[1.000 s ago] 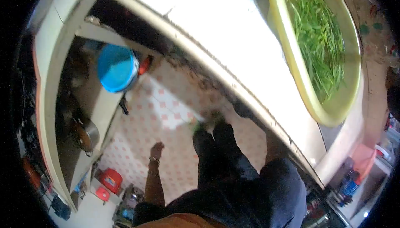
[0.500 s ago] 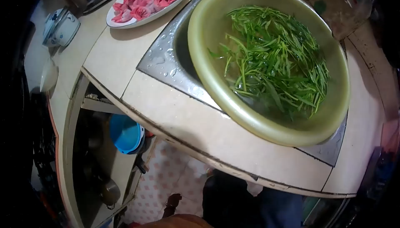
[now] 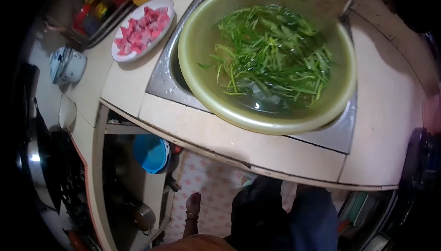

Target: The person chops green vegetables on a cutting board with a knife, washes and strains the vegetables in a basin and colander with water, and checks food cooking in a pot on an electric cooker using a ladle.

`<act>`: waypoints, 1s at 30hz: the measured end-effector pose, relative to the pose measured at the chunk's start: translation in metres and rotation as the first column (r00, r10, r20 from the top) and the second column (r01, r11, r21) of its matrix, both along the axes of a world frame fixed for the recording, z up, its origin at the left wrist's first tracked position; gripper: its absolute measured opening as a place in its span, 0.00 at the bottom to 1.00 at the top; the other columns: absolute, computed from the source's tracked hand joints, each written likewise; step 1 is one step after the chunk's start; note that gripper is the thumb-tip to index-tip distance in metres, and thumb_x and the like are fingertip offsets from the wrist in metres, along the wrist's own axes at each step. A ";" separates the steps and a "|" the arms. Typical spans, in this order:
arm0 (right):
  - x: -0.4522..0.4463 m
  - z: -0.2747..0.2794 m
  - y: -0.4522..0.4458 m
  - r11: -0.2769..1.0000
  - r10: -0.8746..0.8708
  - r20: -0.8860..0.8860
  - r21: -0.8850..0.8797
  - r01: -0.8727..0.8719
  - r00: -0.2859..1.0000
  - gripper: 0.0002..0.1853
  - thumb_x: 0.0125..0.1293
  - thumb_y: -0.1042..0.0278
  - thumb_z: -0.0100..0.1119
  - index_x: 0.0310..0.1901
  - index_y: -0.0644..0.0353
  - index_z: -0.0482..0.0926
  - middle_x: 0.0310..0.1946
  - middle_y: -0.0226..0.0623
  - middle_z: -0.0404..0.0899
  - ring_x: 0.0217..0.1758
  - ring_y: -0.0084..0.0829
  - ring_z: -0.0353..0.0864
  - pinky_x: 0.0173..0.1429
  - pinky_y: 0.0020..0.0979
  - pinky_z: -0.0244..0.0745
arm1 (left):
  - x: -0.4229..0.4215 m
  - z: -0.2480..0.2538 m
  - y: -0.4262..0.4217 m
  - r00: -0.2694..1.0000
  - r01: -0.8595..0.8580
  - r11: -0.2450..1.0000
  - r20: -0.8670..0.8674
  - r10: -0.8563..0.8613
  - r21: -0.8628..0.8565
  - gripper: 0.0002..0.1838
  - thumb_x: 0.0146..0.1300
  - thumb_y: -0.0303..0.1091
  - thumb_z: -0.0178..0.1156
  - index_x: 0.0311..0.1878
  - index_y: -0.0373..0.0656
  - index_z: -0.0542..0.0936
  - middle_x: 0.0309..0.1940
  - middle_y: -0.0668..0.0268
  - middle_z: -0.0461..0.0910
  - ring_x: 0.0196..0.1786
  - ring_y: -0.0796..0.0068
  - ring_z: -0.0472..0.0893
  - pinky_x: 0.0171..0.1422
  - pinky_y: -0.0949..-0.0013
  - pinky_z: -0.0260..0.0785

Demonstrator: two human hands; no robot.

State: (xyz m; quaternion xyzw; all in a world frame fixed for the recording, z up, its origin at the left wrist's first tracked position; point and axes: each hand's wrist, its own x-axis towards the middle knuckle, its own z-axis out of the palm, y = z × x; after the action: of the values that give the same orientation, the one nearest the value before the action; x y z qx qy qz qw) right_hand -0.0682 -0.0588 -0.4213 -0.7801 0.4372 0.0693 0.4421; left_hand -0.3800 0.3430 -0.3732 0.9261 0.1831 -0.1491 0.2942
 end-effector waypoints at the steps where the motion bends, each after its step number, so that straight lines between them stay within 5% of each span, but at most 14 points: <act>1: -0.013 0.008 -0.002 1.000 0.014 -0.002 0.012 -0.014 1.000 0.29 0.52 0.67 0.60 0.57 0.62 0.66 0.54 0.39 0.68 0.55 0.34 0.67 0.56 0.31 0.66 | 0.022 0.024 -0.005 0.934 -0.317 0.894 0.061 0.353 -0.317 0.09 0.61 0.29 0.52 0.44 0.38 0.75 0.40 0.60 0.78 0.43 0.68 0.77 0.49 0.69 0.69; 2: -0.017 0.017 0.000 0.998 0.058 -0.007 0.033 -0.058 0.998 0.29 0.52 0.67 0.60 0.57 0.62 0.66 0.54 0.39 0.68 0.55 0.34 0.67 0.56 0.31 0.66 | 0.045 0.052 -0.010 0.750 -0.527 0.595 -0.003 0.661 -0.607 0.10 0.60 0.26 0.53 0.45 0.36 0.73 0.41 0.60 0.78 0.45 0.70 0.77 0.49 0.71 0.69; 6: -0.068 0.109 0.009 0.883 0.457 -0.019 0.131 -0.451 0.889 0.29 0.53 0.66 0.60 0.57 0.62 0.66 0.54 0.39 0.68 0.55 0.34 0.67 0.56 0.31 0.66 | 0.156 0.210 -0.028 0.657 -0.394 0.583 0.225 0.719 -0.711 0.14 0.59 0.21 0.52 0.49 0.31 0.69 0.47 0.57 0.73 0.53 0.69 0.72 0.57 0.72 0.64; 8: -0.077 0.201 0.013 0.552 0.821 -0.024 0.284 -0.784 0.570 0.29 0.53 0.66 0.60 0.57 0.62 0.65 0.54 0.39 0.68 0.55 0.34 0.68 0.56 0.31 0.67 | 0.200 0.267 -0.036 0.639 -0.119 0.692 0.479 0.602 -0.712 0.14 0.57 0.19 0.52 0.48 0.31 0.70 0.46 0.58 0.74 0.51 0.69 0.73 0.57 0.71 0.64; 10: -0.059 0.350 0.010 -0.031 0.992 0.119 0.530 -0.848 0.038 0.26 0.58 0.60 0.58 0.57 0.61 0.67 0.51 0.43 0.71 0.54 0.33 0.70 0.56 0.32 0.65 | 0.265 0.350 -0.057 0.697 0.180 0.777 0.635 0.332 -0.604 0.15 0.54 0.18 0.53 0.47 0.32 0.71 0.44 0.60 0.75 0.49 0.71 0.74 0.56 0.71 0.64; 12: -0.034 0.412 -0.001 -0.150 0.902 0.426 0.469 -0.870 0.074 0.25 0.59 0.59 0.57 0.57 0.61 0.67 0.50 0.42 0.73 0.52 0.28 0.71 0.54 0.29 0.67 | 0.311 0.369 -0.072 0.742 0.302 0.787 0.651 0.160 -0.537 0.16 0.52 0.21 0.56 0.46 0.33 0.73 0.43 0.59 0.75 0.48 0.69 0.74 0.56 0.71 0.64; 14: -0.002 0.466 -0.006 -0.015 0.720 0.578 0.567 -0.824 0.384 0.25 0.59 0.61 0.58 0.56 0.61 0.68 0.49 0.41 0.74 0.53 0.27 0.71 0.54 0.28 0.68 | 0.358 0.389 -0.088 0.748 0.435 0.836 0.651 -0.128 -0.335 0.20 0.51 0.26 0.59 0.49 0.34 0.71 0.47 0.54 0.72 0.52 0.63 0.72 0.58 0.69 0.62; 18: 0.113 0.482 0.007 0.296 0.882 0.422 -0.154 -0.943 0.208 0.28 0.53 0.64 0.61 0.56 0.62 0.67 0.53 0.46 0.70 0.55 0.35 0.70 0.59 0.32 0.65 | 0.460 0.358 -0.107 0.718 0.525 0.840 0.600 -0.352 -0.135 0.38 0.45 0.38 0.67 0.60 0.41 0.62 0.60 0.47 0.58 0.61 0.51 0.62 0.64 0.61 0.55; 20: 0.179 0.443 0.018 0.297 0.942 0.276 -0.428 -0.853 0.190 0.38 0.47 0.62 0.66 0.60 0.64 0.61 0.59 0.53 0.61 0.61 0.41 0.63 0.63 0.31 0.59 | 0.496 0.345 -0.122 0.787 0.392 0.916 0.483 -0.384 0.089 0.51 0.39 0.45 0.70 0.66 0.45 0.53 0.64 0.42 0.46 0.63 0.42 0.57 0.66 0.59 0.52; 23: 0.243 0.388 0.037 0.289 0.951 0.018 -0.399 -0.870 0.308 0.52 0.40 0.49 0.68 0.64 0.63 0.52 0.61 0.57 0.55 0.64 0.45 0.58 0.65 0.33 0.55 | 0.534 0.321 -0.140 0.874 0.376 0.924 0.306 -0.377 0.067 0.61 0.33 0.52 0.72 0.68 0.50 0.44 0.66 0.40 0.36 0.64 0.36 0.51 0.67 0.56 0.49; 26: 0.255 0.347 0.069 0.265 0.941 -0.121 -0.319 -0.910 0.316 0.49 0.41 0.46 0.65 0.62 0.66 0.56 0.57 0.58 0.62 0.60 0.48 0.63 0.63 0.35 0.60 | 0.540 0.283 -0.165 0.907 0.350 0.937 0.258 -0.334 -0.018 0.48 0.38 0.46 0.70 0.64 0.50 0.58 0.64 0.39 0.45 0.62 0.39 0.58 0.64 0.58 0.56; 27: 0.254 0.338 0.079 0.192 0.938 -0.212 -0.347 -0.918 0.276 0.38 0.45 0.53 0.62 0.56 0.68 0.64 0.51 0.57 0.68 0.55 0.48 0.69 0.61 0.35 0.63 | 0.549 0.269 -0.164 0.908 0.351 0.936 0.252 -0.335 -0.023 0.48 0.38 0.46 0.70 0.64 0.50 0.58 0.64 0.39 0.45 0.62 0.39 0.58 0.64 0.58 0.56; 28: 0.249 0.320 0.087 0.170 0.919 -0.226 -0.509 -0.843 0.322 0.26 0.46 0.58 0.58 0.45 0.67 0.73 0.45 0.56 0.72 0.51 0.46 0.71 0.57 0.35 0.66 | 0.560 0.255 -0.164 0.883 0.453 0.891 0.135 -0.450 0.012 0.36 0.41 0.40 0.64 0.58 0.48 0.65 0.59 0.39 0.55 0.57 0.43 0.64 0.59 0.59 0.60; 30: 0.262 0.288 0.090 0.067 0.961 -0.224 -0.379 -0.923 0.162 0.21 0.49 0.59 0.57 0.42 0.65 0.75 0.42 0.57 0.74 0.47 0.46 0.74 0.51 0.36 0.70 | 0.559 0.248 -0.164 0.836 0.549 0.836 -0.012 -0.549 0.010 0.26 0.45 0.34 0.59 0.52 0.46 0.73 0.53 0.40 0.66 0.52 0.46 0.71 0.55 0.60 0.64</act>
State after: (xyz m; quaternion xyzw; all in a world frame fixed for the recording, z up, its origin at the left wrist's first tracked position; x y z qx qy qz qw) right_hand 0.1937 0.0309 -0.1330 -0.9523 -0.1890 0.2054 0.1233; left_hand 0.1789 0.1785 -0.1253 0.9410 -0.0876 -0.2298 0.2324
